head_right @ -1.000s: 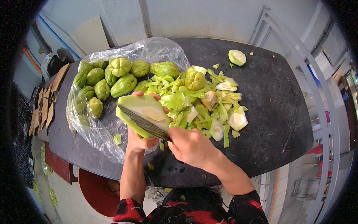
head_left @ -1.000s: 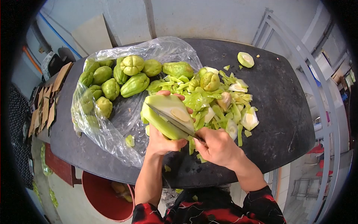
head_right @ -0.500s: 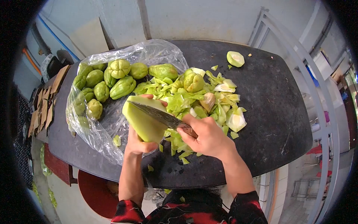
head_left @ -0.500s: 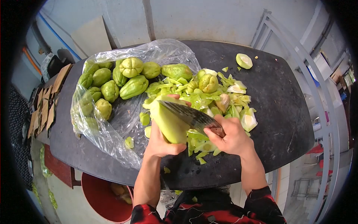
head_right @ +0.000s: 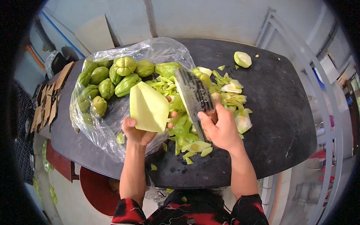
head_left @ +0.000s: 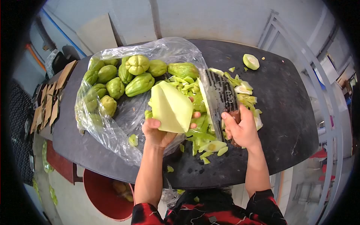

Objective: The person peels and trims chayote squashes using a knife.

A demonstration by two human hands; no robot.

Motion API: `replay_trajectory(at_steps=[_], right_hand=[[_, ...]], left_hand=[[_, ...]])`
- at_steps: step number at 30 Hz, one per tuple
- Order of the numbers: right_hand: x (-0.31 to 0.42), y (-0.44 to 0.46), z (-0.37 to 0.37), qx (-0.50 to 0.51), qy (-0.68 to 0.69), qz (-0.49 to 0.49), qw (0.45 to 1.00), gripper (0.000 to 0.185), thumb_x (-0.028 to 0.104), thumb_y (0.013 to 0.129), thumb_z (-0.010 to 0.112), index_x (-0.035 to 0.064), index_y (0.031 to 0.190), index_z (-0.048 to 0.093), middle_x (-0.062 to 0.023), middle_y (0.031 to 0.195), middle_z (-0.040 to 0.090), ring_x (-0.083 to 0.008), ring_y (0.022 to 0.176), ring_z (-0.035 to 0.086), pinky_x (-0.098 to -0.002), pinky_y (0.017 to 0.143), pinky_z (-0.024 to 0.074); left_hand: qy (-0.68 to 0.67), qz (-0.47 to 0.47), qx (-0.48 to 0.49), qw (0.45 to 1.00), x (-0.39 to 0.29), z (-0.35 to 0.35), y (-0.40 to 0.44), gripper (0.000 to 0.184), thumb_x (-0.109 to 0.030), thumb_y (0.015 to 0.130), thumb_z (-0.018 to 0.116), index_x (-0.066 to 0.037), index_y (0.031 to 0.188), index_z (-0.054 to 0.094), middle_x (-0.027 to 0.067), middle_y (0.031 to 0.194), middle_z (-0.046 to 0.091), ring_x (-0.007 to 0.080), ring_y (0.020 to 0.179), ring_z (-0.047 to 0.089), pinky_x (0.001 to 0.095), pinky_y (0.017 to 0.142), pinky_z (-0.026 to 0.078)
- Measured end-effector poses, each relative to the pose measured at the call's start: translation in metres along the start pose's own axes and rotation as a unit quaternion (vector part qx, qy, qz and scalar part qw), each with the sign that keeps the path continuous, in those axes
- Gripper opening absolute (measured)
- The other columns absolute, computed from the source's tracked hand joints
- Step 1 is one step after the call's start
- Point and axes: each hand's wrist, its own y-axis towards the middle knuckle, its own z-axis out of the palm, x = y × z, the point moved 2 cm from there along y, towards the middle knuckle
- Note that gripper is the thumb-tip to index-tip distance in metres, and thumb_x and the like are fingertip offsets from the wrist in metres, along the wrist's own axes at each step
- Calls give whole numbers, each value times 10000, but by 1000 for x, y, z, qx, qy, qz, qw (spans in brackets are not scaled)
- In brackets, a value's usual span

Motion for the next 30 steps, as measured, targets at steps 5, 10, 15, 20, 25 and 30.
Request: replay_trajectory(at_steps=[5, 10, 15, 20, 25, 30], right_hand=[[-3, 2, -8, -14, 80, 12, 997, 165, 142, 1012, 596, 10, 1055, 508, 0, 555, 486, -90, 415, 480, -277, 402, 436], [0, -1, -5, 51, 186, 56, 980, 177, 174, 1023, 594, 23, 1034, 502, -5, 567, 479, -91, 417, 478, -281, 389, 427], [0, -6, 5, 166, 193, 93, 963, 207, 190, 1024, 604, 25, 1042, 480, 6, 565, 473, -89, 419, 478, -280, 380, 428], [-8, -6, 10, 206, 181, 109, 955, 220, 187, 1015, 619, 42, 1105, 480, 1, 575, 462, -94, 424, 472, -278, 392, 426], [-12, -6, 10, 213, 194, 131, 949, 218, 185, 1017, 617, 46, 1114, 480, 3, 573, 459, -91, 425, 466, -276, 388, 421], [-8, -5, 6, 202, 175, 122, 956, 245, 203, 1025, 606, 35, 1126, 458, 23, 545, 437, -72, 411, 438, -269, 385, 414]], left_hand=[[-93, 41, -41, 994, -1, -6, -1, 909, -369, 707, 716, -88, 1501, 373, 327, 1407, 454, 567, 1135, 542, 596, 906, 527], [-63, 45, -43, 996, 3, -6, 1, 910, -405, 712, 683, -61, 1489, 360, 294, 1356, 513, 560, 1159, 558, 603, 972, 505], [7, 46, -30, 998, 3, -4, -3, 883, -430, 716, 657, -67, 1478, 398, 287, 1312, 556, 469, 1097, 617, 557, 903, 545], [-18, 65, -89, 994, 2, -19, -15, 859, -322, 685, 644, -22, 1459, 424, 190, 1297, 605, 331, 1140, 645, 480, 974, 550], [-7, 53, -81, 995, 1, -21, -19, 872, -314, 678, 651, -13, 1463, 417, 191, 1304, 603, 345, 1144, 640, 482, 986, 541], [15, 65, -87, 994, 1, -11, -14, 865, -323, 680, 646, 0, 1452, 423, 210, 1294, 614, 367, 1103, 664, 516, 958, 555]])
